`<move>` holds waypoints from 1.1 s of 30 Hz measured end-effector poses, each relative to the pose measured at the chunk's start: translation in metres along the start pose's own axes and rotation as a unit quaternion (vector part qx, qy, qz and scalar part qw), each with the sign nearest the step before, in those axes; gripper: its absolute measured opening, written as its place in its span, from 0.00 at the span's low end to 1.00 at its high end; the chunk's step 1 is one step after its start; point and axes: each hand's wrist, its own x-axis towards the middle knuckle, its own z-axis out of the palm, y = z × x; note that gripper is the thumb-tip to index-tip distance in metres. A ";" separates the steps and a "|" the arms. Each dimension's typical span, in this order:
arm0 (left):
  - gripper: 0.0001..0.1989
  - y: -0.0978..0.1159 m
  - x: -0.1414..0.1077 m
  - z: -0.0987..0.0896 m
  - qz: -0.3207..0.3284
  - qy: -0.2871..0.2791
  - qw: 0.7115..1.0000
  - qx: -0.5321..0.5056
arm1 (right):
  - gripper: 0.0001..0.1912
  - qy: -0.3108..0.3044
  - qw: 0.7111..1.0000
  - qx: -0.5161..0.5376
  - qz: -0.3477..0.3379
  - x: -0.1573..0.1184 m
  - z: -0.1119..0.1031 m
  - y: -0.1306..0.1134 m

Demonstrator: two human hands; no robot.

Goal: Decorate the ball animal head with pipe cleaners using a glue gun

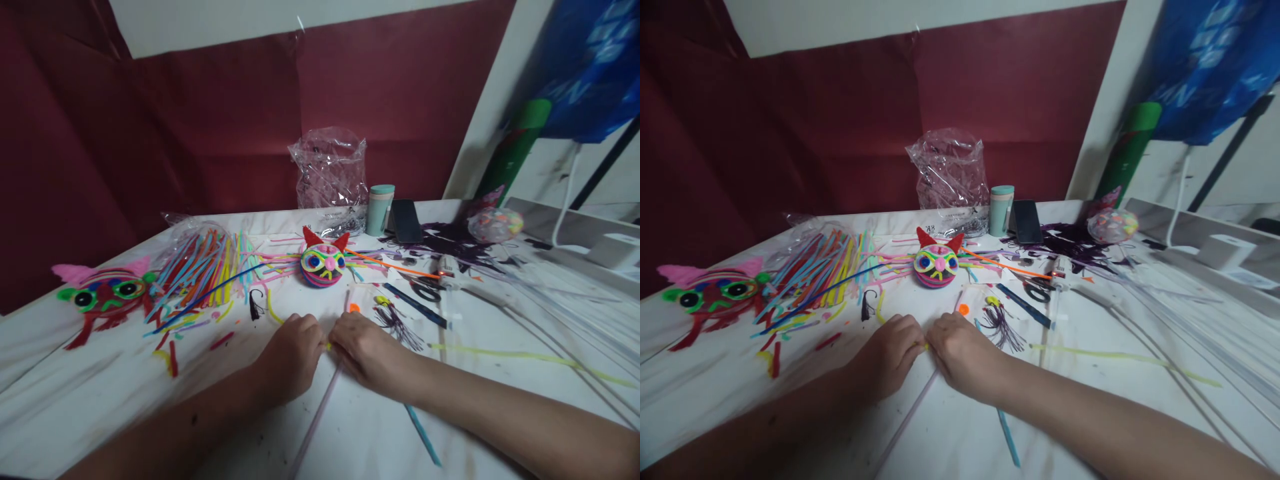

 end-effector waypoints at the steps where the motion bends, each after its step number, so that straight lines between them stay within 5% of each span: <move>1: 0.09 0.000 0.000 0.000 0.010 -0.003 1.000 0.000 | 0.08 -0.010 1.000 0.000 0.003 0.000 0.000 -0.001; 9: 0.07 -0.001 0.001 -0.007 0.048 0.060 0.995 -0.057 | 0.07 0.026 0.995 0.079 0.051 0.002 -0.004 -0.004; 13: 0.06 0.002 0.002 -0.015 -0.021 0.113 0.983 -0.143 | 0.05 0.066 0.944 0.264 0.188 0.007 -0.004 -0.008; 16: 0.07 0.005 0.005 -0.018 -0.079 0.139 0.972 -0.170 | 0.06 0.101 0.913 0.330 0.219 0.009 -0.006 -0.010; 21: 0.09 0.002 0.007 -0.012 -0.099 0.097 0.975 -0.172 | 0.08 0.130 0.953 0.233 0.144 0.008 -0.010 -0.008; 25: 0.10 -0.001 0.004 -0.004 -0.131 0.039 0.981 -0.137 | 0.08 0.083 0.989 0.095 0.076 0.007 -0.006 -0.002; 33: 0.10 0.004 -0.002 0.003 -0.156 -0.023 0.983 -0.093 | 0.06 0.023 0.998 -0.054 0.016 0.006 -0.002 -0.002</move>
